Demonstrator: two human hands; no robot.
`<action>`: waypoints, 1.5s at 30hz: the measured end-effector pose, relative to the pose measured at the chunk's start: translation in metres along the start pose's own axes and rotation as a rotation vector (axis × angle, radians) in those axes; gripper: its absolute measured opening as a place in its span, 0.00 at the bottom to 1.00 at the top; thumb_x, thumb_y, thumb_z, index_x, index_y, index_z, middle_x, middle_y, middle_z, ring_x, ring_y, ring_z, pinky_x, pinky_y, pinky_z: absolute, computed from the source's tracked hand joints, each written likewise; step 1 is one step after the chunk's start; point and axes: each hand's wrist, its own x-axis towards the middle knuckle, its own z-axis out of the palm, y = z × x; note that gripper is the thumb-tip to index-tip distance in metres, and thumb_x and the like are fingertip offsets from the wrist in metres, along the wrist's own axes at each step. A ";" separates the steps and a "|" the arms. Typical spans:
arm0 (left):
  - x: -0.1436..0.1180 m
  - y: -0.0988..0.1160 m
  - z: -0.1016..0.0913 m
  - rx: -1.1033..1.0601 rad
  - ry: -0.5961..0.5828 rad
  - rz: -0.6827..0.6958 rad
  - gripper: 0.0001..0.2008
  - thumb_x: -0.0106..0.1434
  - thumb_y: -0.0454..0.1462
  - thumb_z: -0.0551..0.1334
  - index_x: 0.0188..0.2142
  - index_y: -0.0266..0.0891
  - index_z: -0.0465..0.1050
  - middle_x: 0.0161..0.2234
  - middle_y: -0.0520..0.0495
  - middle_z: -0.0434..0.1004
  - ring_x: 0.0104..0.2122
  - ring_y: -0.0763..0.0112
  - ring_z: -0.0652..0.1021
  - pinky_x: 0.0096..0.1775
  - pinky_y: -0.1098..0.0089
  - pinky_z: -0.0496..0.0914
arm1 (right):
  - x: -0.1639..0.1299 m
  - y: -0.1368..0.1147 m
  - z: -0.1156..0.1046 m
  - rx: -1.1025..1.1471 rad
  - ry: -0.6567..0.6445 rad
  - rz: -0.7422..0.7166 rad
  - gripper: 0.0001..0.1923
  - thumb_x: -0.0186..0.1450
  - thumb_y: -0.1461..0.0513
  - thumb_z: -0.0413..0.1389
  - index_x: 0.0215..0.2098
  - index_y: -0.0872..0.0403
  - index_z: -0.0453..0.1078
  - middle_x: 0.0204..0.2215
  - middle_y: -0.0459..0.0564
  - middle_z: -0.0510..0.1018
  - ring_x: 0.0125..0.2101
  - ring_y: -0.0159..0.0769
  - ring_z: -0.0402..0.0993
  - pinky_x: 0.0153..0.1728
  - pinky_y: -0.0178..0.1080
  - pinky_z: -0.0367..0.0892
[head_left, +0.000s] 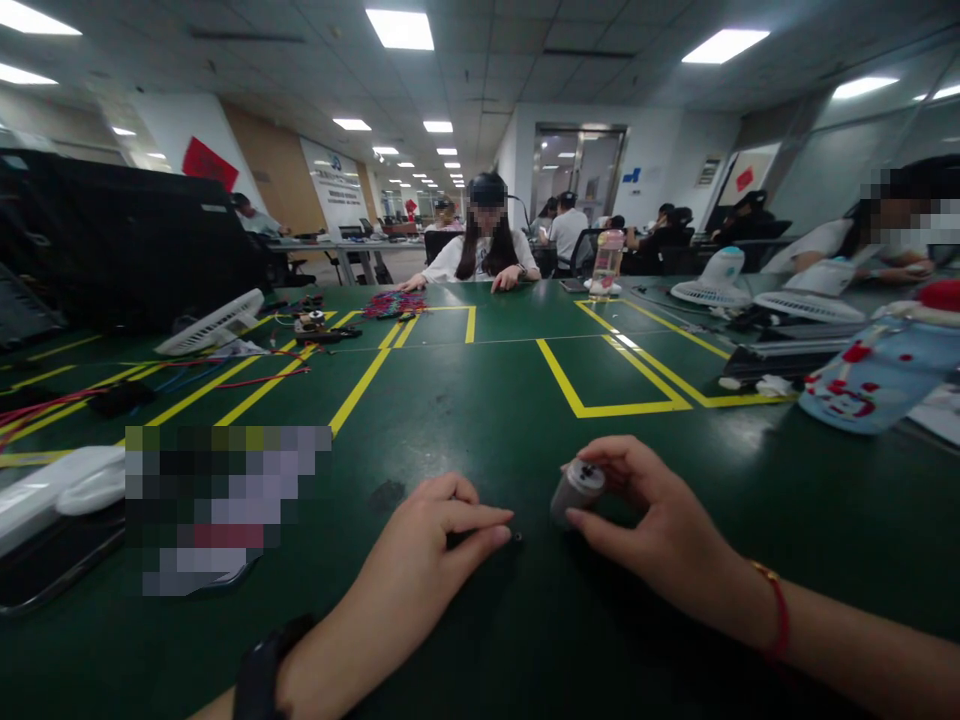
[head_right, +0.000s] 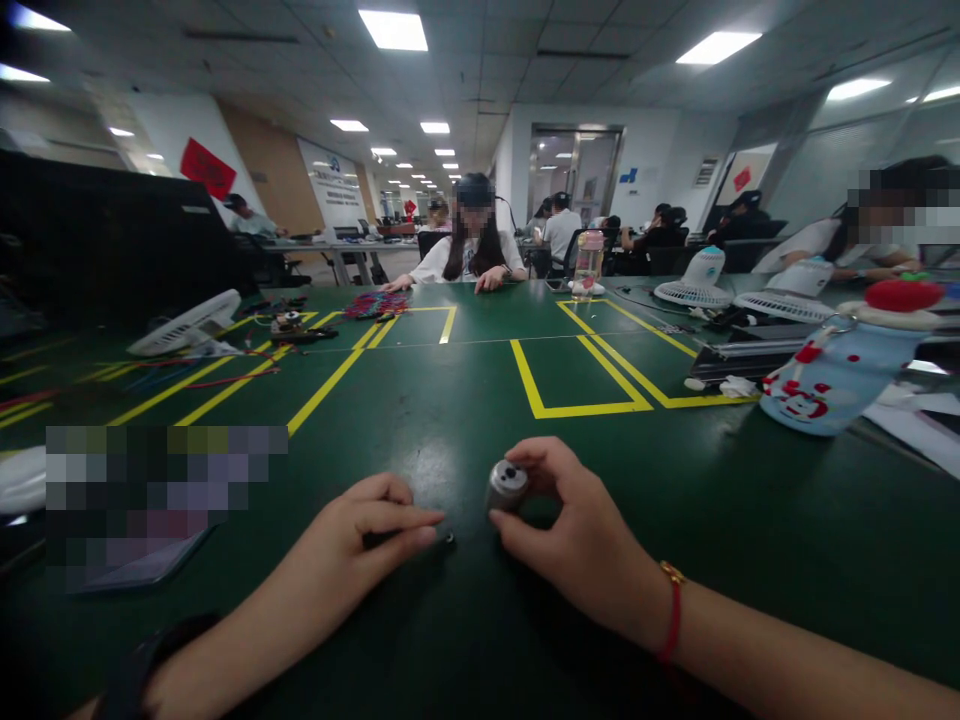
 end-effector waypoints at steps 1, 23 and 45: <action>-0.004 -0.002 -0.006 -0.020 -0.001 -0.025 0.10 0.62 0.39 0.61 0.41 0.50 0.80 0.32 0.51 0.71 0.34 0.67 0.73 0.36 0.69 0.67 | -0.001 0.007 -0.012 -0.023 0.057 0.013 0.24 0.58 0.57 0.58 0.50 0.52 0.59 0.44 0.51 0.72 0.43 0.33 0.73 0.45 0.37 0.71; -0.044 -0.026 -0.041 -0.027 -0.056 -0.180 0.13 0.65 0.43 0.56 0.41 0.47 0.79 0.36 0.49 0.76 0.36 0.64 0.76 0.39 0.67 0.71 | 0.005 -0.013 0.014 -0.449 -0.301 -0.195 0.18 0.62 0.51 0.53 0.50 0.41 0.68 0.50 0.47 0.69 0.49 0.39 0.63 0.49 0.48 0.60; -0.045 -0.027 -0.042 -0.082 -0.005 -0.213 0.12 0.65 0.44 0.56 0.35 0.45 0.77 0.36 0.50 0.77 0.39 0.63 0.76 0.41 0.66 0.69 | 0.034 -0.009 0.009 -0.319 -0.203 -0.134 0.12 0.66 0.58 0.49 0.36 0.53 0.73 0.36 0.47 0.74 0.37 0.28 0.69 0.39 0.34 0.64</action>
